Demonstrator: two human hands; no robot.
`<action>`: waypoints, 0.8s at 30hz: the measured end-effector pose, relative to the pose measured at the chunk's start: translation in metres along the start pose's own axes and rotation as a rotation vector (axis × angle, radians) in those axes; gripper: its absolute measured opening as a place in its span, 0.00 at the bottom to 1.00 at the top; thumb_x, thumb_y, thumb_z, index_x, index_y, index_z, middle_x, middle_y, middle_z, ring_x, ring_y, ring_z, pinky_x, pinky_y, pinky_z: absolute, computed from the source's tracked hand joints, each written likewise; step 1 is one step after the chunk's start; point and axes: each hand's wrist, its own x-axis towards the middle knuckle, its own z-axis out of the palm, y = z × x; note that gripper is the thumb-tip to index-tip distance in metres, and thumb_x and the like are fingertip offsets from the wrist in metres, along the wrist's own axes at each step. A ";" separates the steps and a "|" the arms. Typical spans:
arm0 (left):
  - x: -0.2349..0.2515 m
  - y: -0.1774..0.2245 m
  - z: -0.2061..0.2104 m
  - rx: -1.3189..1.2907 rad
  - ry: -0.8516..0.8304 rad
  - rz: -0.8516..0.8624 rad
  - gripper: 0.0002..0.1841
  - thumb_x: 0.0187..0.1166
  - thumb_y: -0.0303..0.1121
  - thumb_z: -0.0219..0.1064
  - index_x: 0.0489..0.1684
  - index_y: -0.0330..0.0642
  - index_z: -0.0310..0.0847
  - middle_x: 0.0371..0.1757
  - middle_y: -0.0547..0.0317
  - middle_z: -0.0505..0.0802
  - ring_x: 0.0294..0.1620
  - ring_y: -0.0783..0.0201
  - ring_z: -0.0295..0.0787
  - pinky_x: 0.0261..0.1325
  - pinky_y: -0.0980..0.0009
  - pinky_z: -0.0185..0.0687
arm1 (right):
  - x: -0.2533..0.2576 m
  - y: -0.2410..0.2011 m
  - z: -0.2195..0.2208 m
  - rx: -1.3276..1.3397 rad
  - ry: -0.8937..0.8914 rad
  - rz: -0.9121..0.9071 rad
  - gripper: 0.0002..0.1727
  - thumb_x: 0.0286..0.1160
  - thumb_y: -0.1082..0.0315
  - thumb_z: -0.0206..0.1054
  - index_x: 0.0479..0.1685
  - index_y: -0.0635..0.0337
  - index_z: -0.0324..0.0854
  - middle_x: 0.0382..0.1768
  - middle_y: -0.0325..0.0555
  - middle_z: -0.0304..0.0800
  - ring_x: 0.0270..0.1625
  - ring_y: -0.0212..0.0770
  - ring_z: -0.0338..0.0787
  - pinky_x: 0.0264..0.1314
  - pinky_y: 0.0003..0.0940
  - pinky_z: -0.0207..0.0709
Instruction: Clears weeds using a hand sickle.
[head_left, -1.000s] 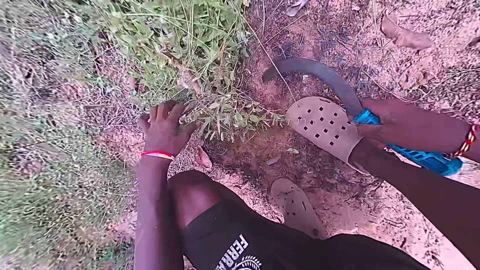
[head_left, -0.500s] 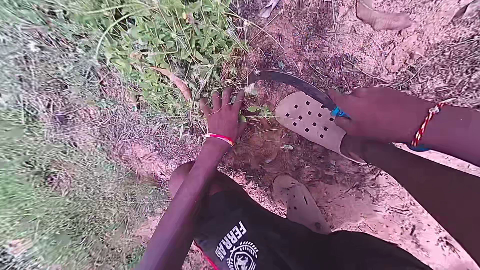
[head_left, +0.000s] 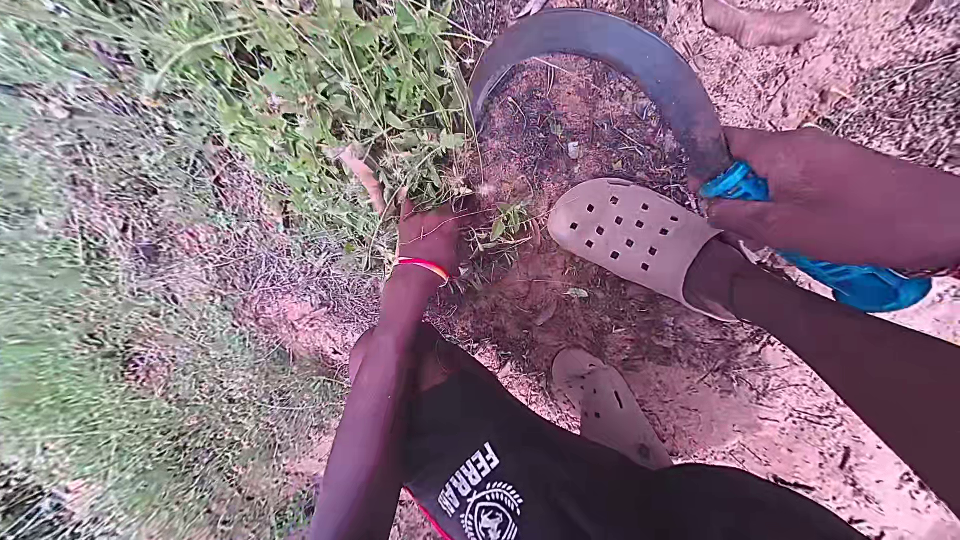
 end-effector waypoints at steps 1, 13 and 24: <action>0.001 -0.005 0.003 -0.033 0.015 0.035 0.20 0.75 0.26 0.70 0.66 0.45 0.89 0.61 0.37 0.93 0.61 0.32 0.89 0.76 0.29 0.65 | 0.004 -0.002 0.001 0.014 -0.021 0.029 0.10 0.80 0.69 0.65 0.57 0.52 0.77 0.28 0.39 0.83 0.22 0.35 0.82 0.23 0.37 0.79; 0.006 -0.014 -0.001 0.020 -0.049 0.149 0.15 0.77 0.31 0.69 0.61 0.48 0.91 0.60 0.40 0.93 0.64 0.37 0.88 0.79 0.33 0.61 | 0.039 0.003 0.015 0.062 -0.349 0.176 0.08 0.85 0.71 0.63 0.57 0.58 0.77 0.24 0.45 0.82 0.17 0.38 0.82 0.20 0.33 0.79; 0.005 -0.004 -0.007 0.139 -0.076 0.246 0.16 0.73 0.28 0.73 0.58 0.46 0.92 0.57 0.39 0.94 0.61 0.36 0.89 0.75 0.33 0.65 | -0.030 0.050 0.002 -0.126 -0.286 0.073 0.12 0.75 0.71 0.71 0.53 0.49 0.82 0.21 0.34 0.81 0.18 0.32 0.77 0.19 0.34 0.70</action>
